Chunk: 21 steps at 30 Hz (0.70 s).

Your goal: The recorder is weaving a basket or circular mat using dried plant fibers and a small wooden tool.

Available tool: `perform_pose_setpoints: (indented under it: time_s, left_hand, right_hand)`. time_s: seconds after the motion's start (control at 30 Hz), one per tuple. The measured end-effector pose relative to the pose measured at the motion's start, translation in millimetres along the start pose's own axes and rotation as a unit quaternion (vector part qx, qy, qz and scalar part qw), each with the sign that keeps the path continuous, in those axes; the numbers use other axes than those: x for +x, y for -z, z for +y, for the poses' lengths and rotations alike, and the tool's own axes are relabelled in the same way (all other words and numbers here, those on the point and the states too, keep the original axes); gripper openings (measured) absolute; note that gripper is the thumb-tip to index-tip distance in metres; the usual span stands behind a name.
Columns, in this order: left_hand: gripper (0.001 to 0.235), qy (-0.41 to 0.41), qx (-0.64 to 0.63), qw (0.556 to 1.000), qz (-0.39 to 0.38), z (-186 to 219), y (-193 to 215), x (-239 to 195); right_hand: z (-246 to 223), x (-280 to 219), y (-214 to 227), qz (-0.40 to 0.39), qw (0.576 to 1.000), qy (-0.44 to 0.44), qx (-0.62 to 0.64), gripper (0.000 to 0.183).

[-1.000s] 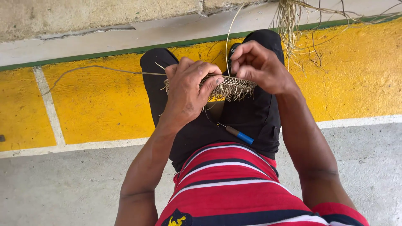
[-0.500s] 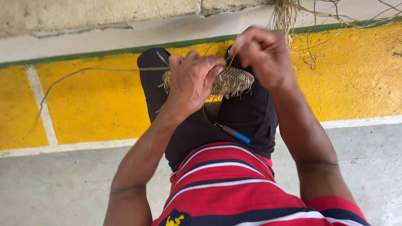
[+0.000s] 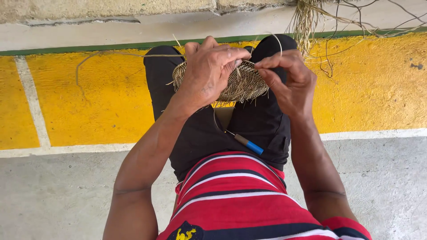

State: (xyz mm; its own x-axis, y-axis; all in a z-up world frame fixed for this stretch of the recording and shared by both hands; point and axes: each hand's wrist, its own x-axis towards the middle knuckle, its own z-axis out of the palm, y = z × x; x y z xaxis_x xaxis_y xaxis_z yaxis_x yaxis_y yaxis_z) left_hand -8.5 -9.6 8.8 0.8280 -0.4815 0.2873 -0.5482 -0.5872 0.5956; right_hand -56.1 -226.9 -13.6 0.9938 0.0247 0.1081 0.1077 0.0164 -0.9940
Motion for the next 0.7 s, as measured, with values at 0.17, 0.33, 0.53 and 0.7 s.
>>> perform_pose_setpoints:
  time_s: [0.17,0.33,0.53,0.7]
  left_hand:
    - [0.029,0.019,-0.009,0.999,-0.032,-3.2,0.4,5.0]
    - [0.024,0.005,-0.017,1.000,-0.015,-9.4,-6.3,1.8]
    - [0.027,0.033,-0.030,0.998,-0.038,-5.5,-0.7,4.4]
    - [0.026,0.014,-0.034,0.999,-0.019,-7.7,-2.6,1.6]
  right_hand:
    - [5.5,-2.1,-0.7,-0.007,0.969,0.166,-0.183,0.023]
    - [14.4,-0.5,-3.5,0.001,0.976,0.150,-0.157,0.022]
    - [15.6,3.4,-6.7,0.008,0.967,0.171,-0.188,0.022]
    - [18.2,1.3,-7.4,0.008,0.969,0.158,-0.189,0.022]
